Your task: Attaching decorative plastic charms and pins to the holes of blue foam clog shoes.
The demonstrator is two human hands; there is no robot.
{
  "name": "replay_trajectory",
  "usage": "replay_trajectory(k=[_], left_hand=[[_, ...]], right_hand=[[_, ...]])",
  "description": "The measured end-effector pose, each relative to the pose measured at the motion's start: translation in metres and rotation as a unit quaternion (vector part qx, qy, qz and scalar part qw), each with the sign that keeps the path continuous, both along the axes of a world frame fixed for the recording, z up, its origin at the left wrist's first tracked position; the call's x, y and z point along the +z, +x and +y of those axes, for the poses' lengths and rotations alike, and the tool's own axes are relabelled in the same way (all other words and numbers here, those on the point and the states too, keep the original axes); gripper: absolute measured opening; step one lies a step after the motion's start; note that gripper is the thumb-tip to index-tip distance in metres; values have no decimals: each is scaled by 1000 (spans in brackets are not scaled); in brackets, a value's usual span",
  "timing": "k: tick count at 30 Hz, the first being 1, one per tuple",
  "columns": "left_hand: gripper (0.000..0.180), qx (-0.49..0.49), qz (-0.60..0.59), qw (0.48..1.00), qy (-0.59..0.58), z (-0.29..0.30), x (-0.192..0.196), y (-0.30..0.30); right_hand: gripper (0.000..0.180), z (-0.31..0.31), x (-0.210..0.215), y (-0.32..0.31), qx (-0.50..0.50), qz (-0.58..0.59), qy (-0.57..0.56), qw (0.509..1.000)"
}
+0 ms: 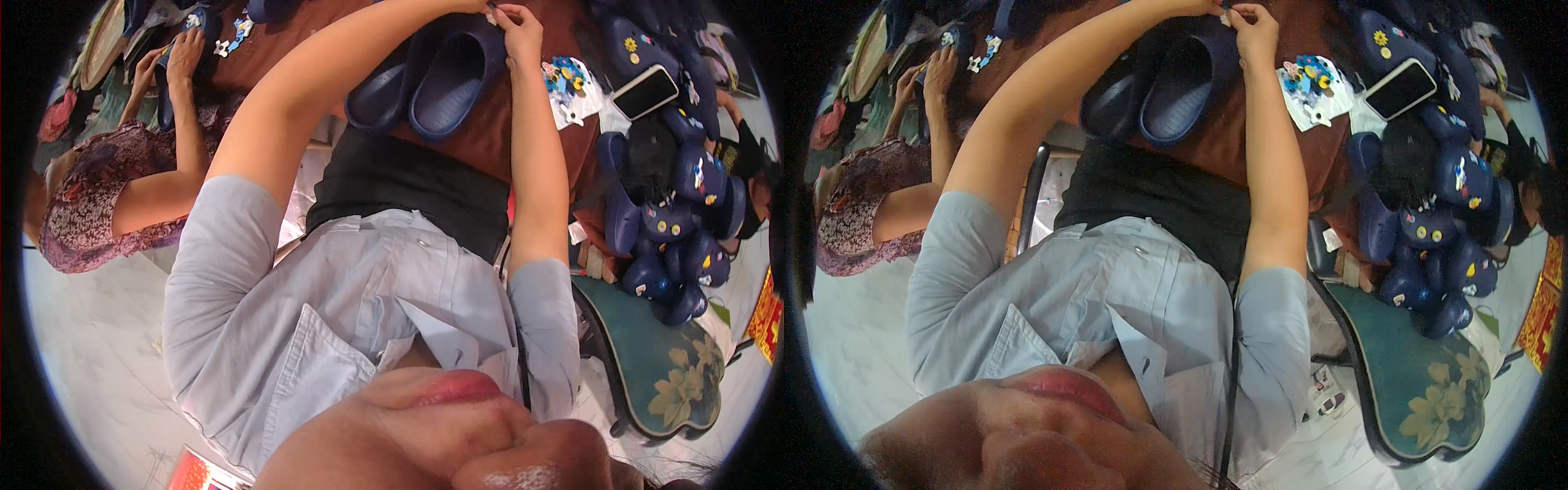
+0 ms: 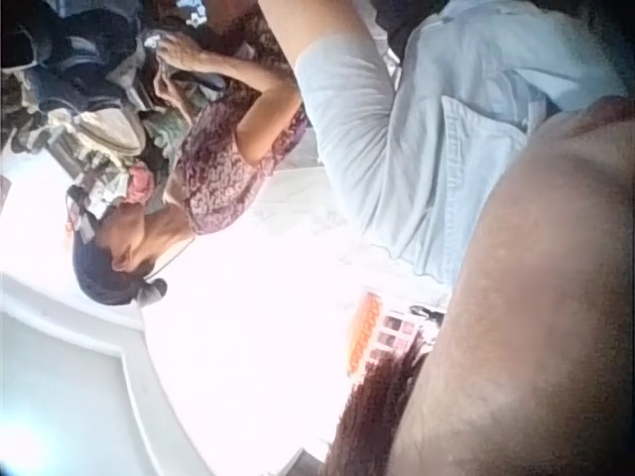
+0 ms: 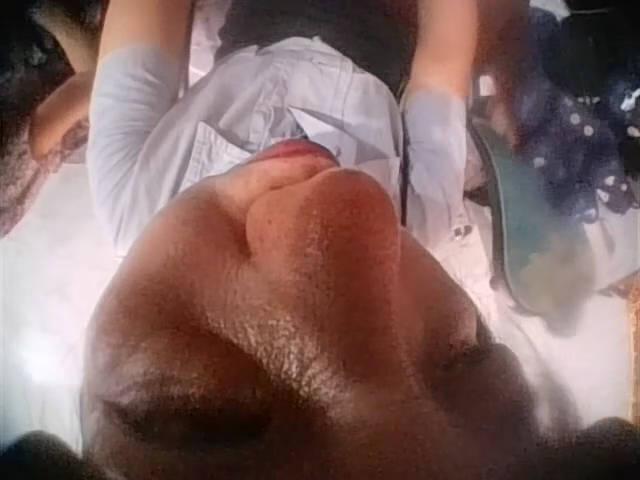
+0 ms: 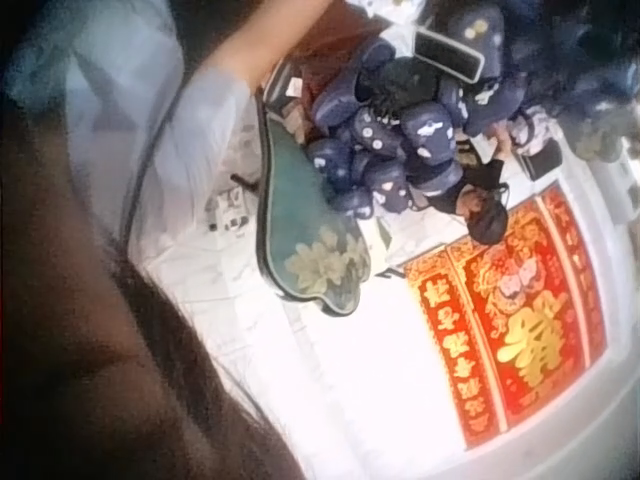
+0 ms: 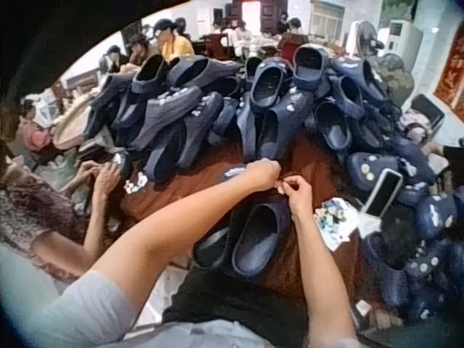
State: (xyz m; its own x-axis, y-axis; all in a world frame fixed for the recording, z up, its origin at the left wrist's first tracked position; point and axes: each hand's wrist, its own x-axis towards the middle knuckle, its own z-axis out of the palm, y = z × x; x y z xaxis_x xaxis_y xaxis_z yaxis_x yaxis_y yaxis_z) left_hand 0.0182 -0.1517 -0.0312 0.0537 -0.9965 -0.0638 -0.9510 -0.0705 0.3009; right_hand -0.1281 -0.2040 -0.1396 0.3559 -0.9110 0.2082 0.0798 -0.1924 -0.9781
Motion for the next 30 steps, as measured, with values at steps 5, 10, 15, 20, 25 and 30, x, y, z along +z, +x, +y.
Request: replay_trajectory(k=[5, 10, 15, 20, 25, 30], left_hand=[[24, -106, 83, 952, -273, 53, 12, 1], [28, -51, 127, 921, -365, 147, 20, 26], [37, 30, 130, 901, -413, 184, -14, 33], [45, 60, 30, 908, -414, 185, -7, 4], [56, 51, -47, 935, -349, 186, -29, -3], [54, 68, -59, 931, -353, 185, -31, -5]], right_hand=[[19, 18, 27, -44, -48, -10, -63, 997], [20, 61, 74, -134, -144, 138, -156, 967], [33, 86, 49, -197, -166, 359, -159, 905], [35, 105, 32, -194, -149, 447, -275, 838], [30, 106, 26, -194, -177, 429, -258, 847], [22, 107, 26, -191, -219, 412, -219, 857]])
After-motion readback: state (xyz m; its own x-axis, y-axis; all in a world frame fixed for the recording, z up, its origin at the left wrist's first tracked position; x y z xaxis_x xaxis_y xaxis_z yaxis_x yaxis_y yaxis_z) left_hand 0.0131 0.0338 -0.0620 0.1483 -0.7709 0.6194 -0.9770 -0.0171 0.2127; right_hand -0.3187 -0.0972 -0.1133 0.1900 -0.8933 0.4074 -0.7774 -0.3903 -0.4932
